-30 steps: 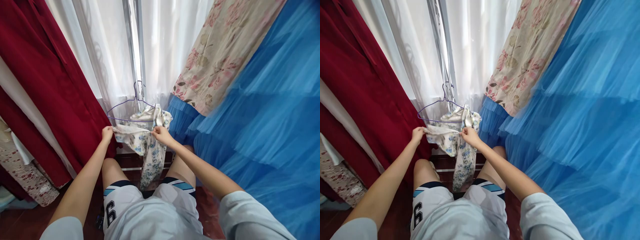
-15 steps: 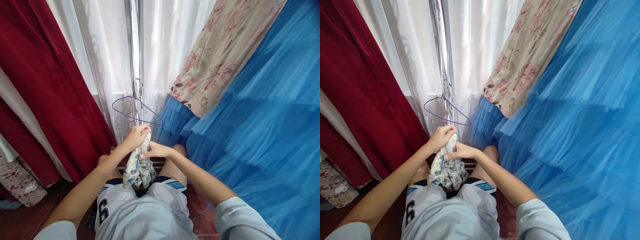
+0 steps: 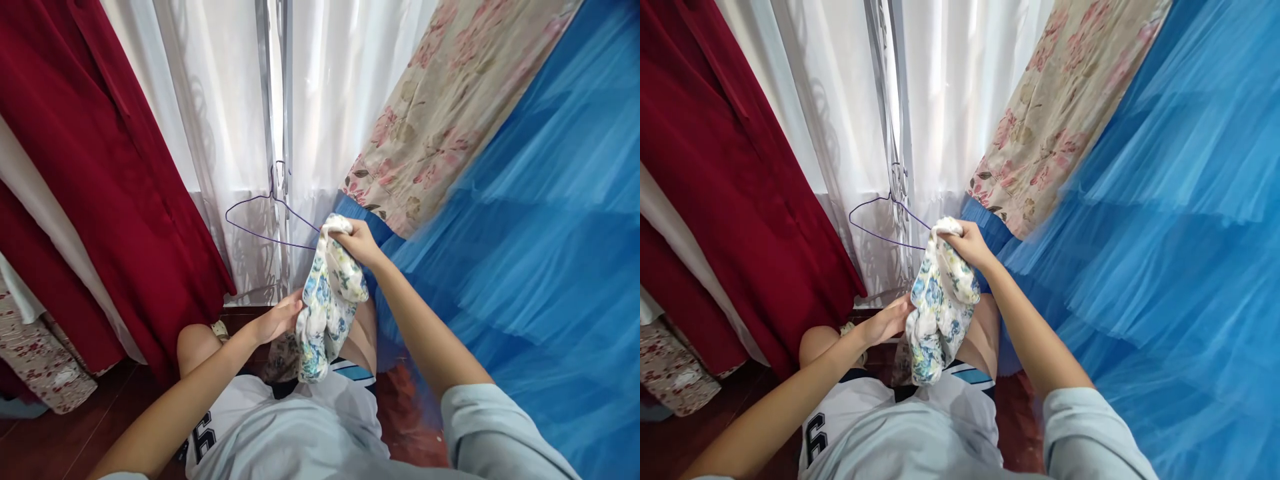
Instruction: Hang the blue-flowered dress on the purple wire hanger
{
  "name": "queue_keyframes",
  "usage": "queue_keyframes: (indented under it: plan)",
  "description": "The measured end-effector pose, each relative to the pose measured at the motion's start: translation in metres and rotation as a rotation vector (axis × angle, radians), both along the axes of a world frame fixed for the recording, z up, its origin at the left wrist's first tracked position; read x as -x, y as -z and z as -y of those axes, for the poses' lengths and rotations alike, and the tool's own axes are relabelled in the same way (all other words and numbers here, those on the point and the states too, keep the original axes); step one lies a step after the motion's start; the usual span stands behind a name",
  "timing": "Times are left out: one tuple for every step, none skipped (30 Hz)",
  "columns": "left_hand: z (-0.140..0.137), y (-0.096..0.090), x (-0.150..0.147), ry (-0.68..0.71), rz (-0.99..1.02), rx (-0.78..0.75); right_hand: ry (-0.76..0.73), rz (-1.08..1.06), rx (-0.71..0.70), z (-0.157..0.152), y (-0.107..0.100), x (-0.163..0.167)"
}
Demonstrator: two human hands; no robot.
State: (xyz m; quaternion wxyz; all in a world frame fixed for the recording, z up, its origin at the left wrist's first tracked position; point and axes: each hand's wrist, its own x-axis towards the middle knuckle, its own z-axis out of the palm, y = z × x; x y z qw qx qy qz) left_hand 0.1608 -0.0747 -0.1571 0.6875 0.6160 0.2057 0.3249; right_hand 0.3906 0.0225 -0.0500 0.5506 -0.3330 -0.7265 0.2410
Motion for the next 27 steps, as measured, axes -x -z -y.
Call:
queue_keyframes:
  plan:
    - [-0.001, -0.002, -0.002, -0.019, 0.018, -0.027, 0.040, -0.010, -0.018, -0.014, -0.008, 0.001]
    - [-0.003, -0.005, -0.003, -0.066, 0.014, -0.077, 0.075, -0.028, -0.034, -0.028, -0.016, 0.004]
    - [-0.007, -0.008, -0.003, -0.139, -0.002, -0.131, 0.089, -0.052, -0.038, -0.042, -0.022, 0.009]
    - [-0.013, -0.010, -0.001, -0.234, -0.021, -0.177, 0.077, -0.067, -0.012, -0.056, -0.026, 0.015]
    - [-0.019, -0.011, 0.003, -0.342, -0.035, -0.208, 0.046, -0.058, 0.059, -0.067, -0.029, 0.022]
    - [-0.026, -0.011, 0.010, -0.453, -0.045, -0.225, 0.000, -0.027, 0.160, -0.076, -0.030, 0.028]
    - [-0.034, -0.011, 0.019, -0.553, -0.056, -0.232, -0.053, 0.015, 0.279, -0.083, -0.029, 0.034]
    - [-0.040, -0.009, 0.030, -0.633, -0.067, -0.232, -0.101, 0.051, 0.392, -0.087, -0.028, 0.040]
    - [-0.046, -0.007, 0.044, -0.695, -0.075, -0.227, -0.139, 0.068, 0.477, -0.089, -0.027, 0.043]
    - [-0.052, -0.004, 0.060, -0.734, -0.080, -0.215, -0.163, 0.057, 0.526, -0.089, -0.025, 0.046]
    - [-0.056, -0.001, 0.076, -0.752, -0.080, -0.193, -0.175, 0.020, 0.541, -0.088, -0.024, 0.047]
    - [-0.060, 0.001, 0.093, -0.754, -0.078, -0.162, -0.178, -0.028, 0.538, -0.086, -0.023, 0.047]
    - [-0.063, 0.004, 0.109, -0.743, -0.085, -0.131, -0.180, -0.074, 0.532, -0.084, -0.023, 0.047]
    - [-0.067, 0.007, 0.124, -0.718, -0.125, -0.113, -0.185, -0.108, 0.534, -0.082, -0.025, 0.046]
    - [-0.071, 0.010, 0.137, -0.686, -0.196, -0.112, -0.196, -0.130, 0.546, -0.080, -0.027, 0.045]
    - [-0.075, 0.012, 0.149, -0.656, -0.285, -0.124, -0.211, -0.143, 0.565, -0.078, -0.030, 0.044]
    - [-0.081, 0.013, 0.158, -0.630, -0.379, -0.144, -0.227, -0.150, 0.585, -0.076, -0.033, 0.042]
    - [-0.086, 0.014, 0.166, -0.611, -0.467, -0.164, -0.243, -0.153, 0.603, -0.075, -0.036, 0.041]
    - [-0.093, 0.014, 0.173, -0.599, -0.540, -0.182, -0.254, -0.154, 0.619, -0.073, -0.039, 0.039]
    - [-0.099, 0.012, 0.178, -0.599, -0.595, -0.196, -0.263, -0.154, 0.634, -0.072, -0.042, 0.038]
    - [-0.106, 0.008, 0.183, -0.607, -0.638, -0.209, -0.268, -0.154, 0.648, -0.071, -0.044, 0.037]
    - [-0.113, 0.003, 0.187, -0.619, -0.684, -0.230, -0.272, -0.155, 0.661, -0.070, -0.045, 0.036]
    - [-0.120, -0.005, 0.191, -0.642, -0.728, -0.258, -0.275, -0.157, 0.672, -0.070, -0.045, 0.036]
    - [-0.127, -0.015, 0.195, -0.676, -0.767, -0.293, -0.276, -0.160, 0.680, -0.069, -0.045, 0.036]
    - [-0.134, -0.026, 0.199, -0.724, -0.801, -0.338, -0.277, -0.167, 0.684, -0.069, -0.045, 0.037]
    - [-0.141, -0.040, 0.203, -0.786, -0.831, -0.391, -0.278, -0.177, 0.686, -0.069, -0.044, 0.038]
    - [-0.148, -0.055, 0.207, -0.866, -0.852, -0.455, -0.281, -0.189, 0.689, -0.069, -0.043, 0.039]
